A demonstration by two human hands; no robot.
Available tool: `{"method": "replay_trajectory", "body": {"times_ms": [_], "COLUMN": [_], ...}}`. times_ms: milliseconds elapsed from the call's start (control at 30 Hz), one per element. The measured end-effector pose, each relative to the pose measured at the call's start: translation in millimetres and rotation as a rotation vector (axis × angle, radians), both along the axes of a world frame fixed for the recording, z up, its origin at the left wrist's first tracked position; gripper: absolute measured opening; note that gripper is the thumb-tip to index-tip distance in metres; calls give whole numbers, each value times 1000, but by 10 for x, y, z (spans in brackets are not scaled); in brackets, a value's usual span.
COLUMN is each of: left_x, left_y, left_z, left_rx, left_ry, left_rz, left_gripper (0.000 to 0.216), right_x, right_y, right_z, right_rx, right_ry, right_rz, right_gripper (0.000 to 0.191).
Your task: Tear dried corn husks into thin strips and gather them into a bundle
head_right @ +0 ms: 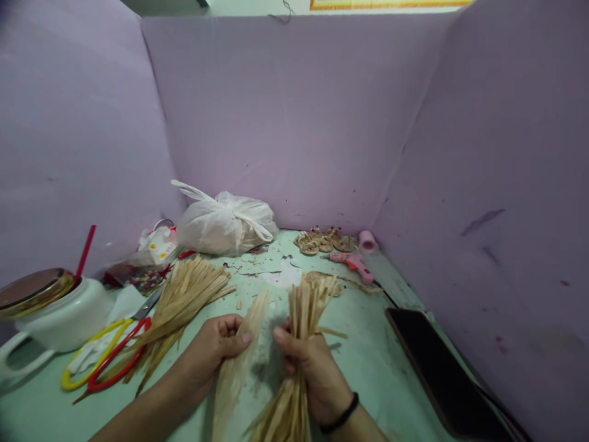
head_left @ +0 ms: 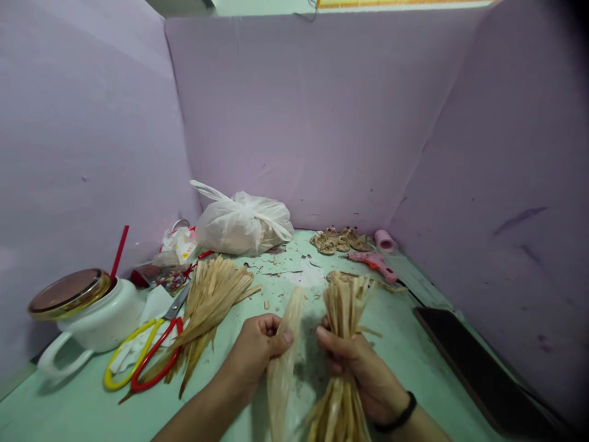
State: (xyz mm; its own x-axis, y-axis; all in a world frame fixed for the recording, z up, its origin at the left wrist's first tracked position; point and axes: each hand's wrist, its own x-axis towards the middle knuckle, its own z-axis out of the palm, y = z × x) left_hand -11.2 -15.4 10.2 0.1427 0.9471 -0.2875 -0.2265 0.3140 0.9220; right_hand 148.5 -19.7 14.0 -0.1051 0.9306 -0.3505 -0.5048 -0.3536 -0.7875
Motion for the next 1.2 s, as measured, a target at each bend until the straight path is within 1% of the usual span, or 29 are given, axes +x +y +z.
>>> {"method": "replay_trajectory", "body": {"times_ms": [100,267,367,467,600,700,800,900,967,1033,1133,1200], "left_x": [74,134,138,134,115,102,115,157,185,196,180,158], "left_y": [-52,-103,-113,-118,-111,-101,-98,-101,-104,-107,-113,-112], "left_z": [-5,54,63,60,72,81,51,-34,-95,-122,-78,-20], "left_rx": [24,4,-22,-23,6,33,30,24,33,37,2,-32], "left_ry": [9,97,80,58,135,188,147,70,32,-22,-106,-111], "left_rz": [-62,-90,-72,-77,-106,-126,-156,-174,-158,-150,-189,-194], "left_gripper": [29,26,25,27,28,28,28,31,34,36,35,33], "right_x": [-131,-128,-119,-128,-144,-153,-168,-190,-203,-205,-187,-165], "right_y": [-66,-78,-78,-90,-105,-106,-100,-98,-102,-108,-113,-105], "right_z": [-76,-56,-27,0,43,68,73,72,77,84,84,70], "right_rx": [38,102,105,155,211,232,259,272,259,229,160,123], "right_ry": [-144,-291,-335,-369,-429,-471,-508,-554,-560,-533,-452,-378], "right_rz": [66,82,102,122,151,142,145,122,78,68,120,144], "right_gripper": [34,30,28,23,17,15,14,12,11,12,8,8]}}
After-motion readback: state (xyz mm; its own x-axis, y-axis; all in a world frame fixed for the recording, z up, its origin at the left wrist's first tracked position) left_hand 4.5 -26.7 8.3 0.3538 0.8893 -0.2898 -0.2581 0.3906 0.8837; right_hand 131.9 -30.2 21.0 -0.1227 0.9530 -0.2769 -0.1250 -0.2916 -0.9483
